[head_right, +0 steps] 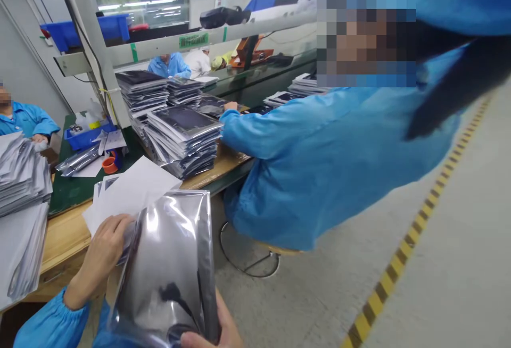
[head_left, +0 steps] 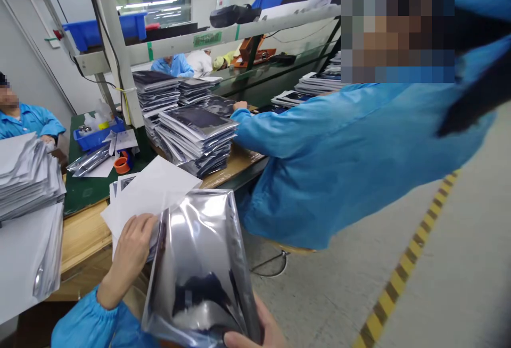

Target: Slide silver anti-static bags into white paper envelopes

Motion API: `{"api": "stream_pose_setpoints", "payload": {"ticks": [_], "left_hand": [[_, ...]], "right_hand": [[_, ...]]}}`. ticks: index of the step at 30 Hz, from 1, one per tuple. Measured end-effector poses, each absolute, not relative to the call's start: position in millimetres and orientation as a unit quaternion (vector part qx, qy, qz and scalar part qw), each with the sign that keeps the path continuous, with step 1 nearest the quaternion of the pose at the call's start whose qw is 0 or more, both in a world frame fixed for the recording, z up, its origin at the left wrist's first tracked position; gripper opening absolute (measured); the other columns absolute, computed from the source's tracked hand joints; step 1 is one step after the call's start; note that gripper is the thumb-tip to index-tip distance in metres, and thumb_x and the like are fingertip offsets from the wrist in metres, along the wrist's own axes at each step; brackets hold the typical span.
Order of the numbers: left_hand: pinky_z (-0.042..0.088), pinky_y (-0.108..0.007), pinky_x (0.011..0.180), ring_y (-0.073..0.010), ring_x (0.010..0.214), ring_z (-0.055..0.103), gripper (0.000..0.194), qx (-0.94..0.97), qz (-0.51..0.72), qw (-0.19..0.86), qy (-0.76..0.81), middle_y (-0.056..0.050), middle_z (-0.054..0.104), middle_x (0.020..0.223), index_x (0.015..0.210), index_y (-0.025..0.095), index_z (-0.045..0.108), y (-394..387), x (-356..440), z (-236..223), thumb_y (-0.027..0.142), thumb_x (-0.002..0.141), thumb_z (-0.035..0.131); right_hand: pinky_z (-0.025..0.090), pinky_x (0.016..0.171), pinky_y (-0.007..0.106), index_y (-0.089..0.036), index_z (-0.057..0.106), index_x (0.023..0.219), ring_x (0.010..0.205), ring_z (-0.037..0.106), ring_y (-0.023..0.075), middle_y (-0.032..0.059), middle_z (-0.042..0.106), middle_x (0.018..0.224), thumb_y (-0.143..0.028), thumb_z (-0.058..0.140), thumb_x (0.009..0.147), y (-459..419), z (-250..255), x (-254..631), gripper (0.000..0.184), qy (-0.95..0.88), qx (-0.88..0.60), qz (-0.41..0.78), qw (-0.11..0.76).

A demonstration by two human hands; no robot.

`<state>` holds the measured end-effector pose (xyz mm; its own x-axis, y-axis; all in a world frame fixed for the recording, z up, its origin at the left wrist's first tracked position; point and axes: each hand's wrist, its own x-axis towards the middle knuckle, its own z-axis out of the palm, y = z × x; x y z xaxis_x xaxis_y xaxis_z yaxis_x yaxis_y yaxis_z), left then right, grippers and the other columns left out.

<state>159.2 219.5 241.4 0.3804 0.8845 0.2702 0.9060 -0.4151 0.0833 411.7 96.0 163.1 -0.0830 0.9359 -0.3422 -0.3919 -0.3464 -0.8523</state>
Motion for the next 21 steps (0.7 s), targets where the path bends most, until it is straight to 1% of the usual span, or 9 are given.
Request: {"api": "stream_pose_setpoints", "payload": {"ticks": [2, 3, 5, 7, 9, 10, 12, 16, 21], "left_hand": [[0.032, -0.045, 0.108, -0.0246, 0.119, 0.052, 0.065, -0.832, -0.153, 0.042, -0.532, -0.010, 0.056, 0.129, 0.134, 0.021, 0.044, 214.4, 152.8, 233.9, -0.003, 0.075, 0.029], [0.032, -0.045, 0.109, -0.0247, 0.122, 0.049, 0.068, -0.824, -0.165, 0.047, -0.541, -0.011, 0.053, 0.132, 0.137, 0.021, 0.039, 209.9, 149.3, 230.8, -0.003, 0.075, 0.029], [0.039, -0.046, 0.102, -0.0278, 0.120, 0.049, 0.059, -0.783, -0.205, 0.070, -0.583, -0.015, 0.052, 0.129, 0.134, 0.017, 0.039, 197.7, 143.0, 226.4, 0.004, 0.077, 0.034], [0.046, -0.045, 0.086, -0.0311, 0.104, 0.055, 0.035, -0.725, -0.221, 0.092, -0.645, -0.016, 0.058, 0.111, 0.116, 0.014, 0.050, 183.5, 139.1, 224.4, 0.018, 0.081, 0.043], [0.046, -0.043, 0.073, -0.0297, 0.083, 0.056, 0.015, -0.681, -0.199, 0.095, -0.699, -0.010, 0.059, 0.086, 0.087, 0.018, 0.055, 170.2, 138.3, 223.2, 0.031, 0.083, 0.049], [0.044, -0.040, 0.069, -0.0276, 0.076, 0.055, 0.015, -0.669, -0.189, 0.085, -0.714, -0.007, 0.057, 0.077, 0.076, 0.021, 0.053, 164.6, 138.8, 222.3, 0.034, 0.083, 0.050], [0.042, -0.035, 0.064, -0.0230, 0.066, 0.053, 0.022, -0.654, -0.206, 0.041, -0.727, -0.003, 0.054, 0.067, 0.066, 0.022, 0.049, 155.8, 141.3, 219.5, 0.036, 0.084, 0.049], [0.040, -0.026, 0.055, -0.0157, 0.055, 0.050, 0.024, -0.597, -0.352, -0.072, -0.717, 0.002, 0.052, 0.059, 0.071, 0.022, 0.055, 146.4, 150.9, 213.8, 0.039, 0.086, 0.049], [0.044, -0.025, 0.064, -0.0162, 0.064, 0.060, 0.023, -0.598, -0.427, -0.130, -0.666, -0.002, 0.064, 0.069, 0.078, 0.022, 0.063, 134.9, 174.6, 204.0, 0.038, 0.089, 0.052]], "right_hand": [[0.047, 0.101, 0.043, -0.025, 0.059, 0.123, 0.117, 0.061, 0.0335, 0.0093, 0.071, 0.121, -0.036, 0.089, 0.051, 110.9, 169.4, 403.2, 0.079, -0.285, -0.464, 0.661, 0.517], [0.048, 0.099, 0.041, -0.025, 0.059, 0.122, 0.115, 0.062, 0.0319, 0.0084, 0.072, 0.120, -0.033, 0.089, 0.053, 118.7, 173.4, 399.5, 0.076, -0.278, -0.455, 0.660, 0.529], [0.052, 0.091, 0.038, -0.024, 0.058, 0.120, 0.106, 0.066, 0.0288, 0.0068, 0.074, 0.114, -0.031, 0.089, 0.054, 132.6, 180.2, 392.6, 0.073, -0.255, -0.426, 0.670, 0.552], [0.053, 0.083, 0.034, -0.024, 0.057, 0.121, 0.097, 0.068, 0.0251, 0.0050, 0.076, 0.108, -0.030, 0.088, 0.054, 141.4, 182.7, 385.8, 0.074, -0.226, -0.392, 0.683, 0.573], [0.053, 0.081, 0.030, -0.025, 0.056, 0.122, 0.095, 0.068, 0.0221, 0.0036, 0.076, 0.107, -0.028, 0.088, 0.056, 144.2, 180.5, 379.2, 0.074, -0.213, -0.372, 0.689, 0.584], [0.053, 0.082, 0.029, -0.025, 0.056, 0.123, 0.096, 0.068, 0.0212, 0.0030, 0.076, 0.108, -0.027, 0.088, 0.057, 143.7, 178.4, 376.1, 0.074, -0.213, -0.369, 0.689, 0.586], [0.053, 0.082, 0.029, -0.026, 0.056, 0.123, 0.097, 0.068, 0.0208, 0.0023, 0.075, 0.108, -0.026, 0.087, 0.058, 141.1, 174.3, 371.1, 0.072, -0.214, -0.374, 0.684, 0.589], [0.054, 0.083, 0.028, -0.028, 0.059, 0.120, 0.097, 0.069, 0.0203, 0.0015, 0.076, 0.107, -0.026, 0.088, 0.059, 136.6, 173.9, 363.3, 0.068, -0.189, -0.376, 0.687, 0.592], [0.055, 0.085, 0.027, -0.029, 0.056, 0.122, 0.096, 0.069, 0.0179, -0.0003, 0.076, 0.107, -0.026, 0.087, 0.060, 135.5, 176.5, 346.8, 0.070, -0.163, -0.384, 0.674, 0.610]]}}
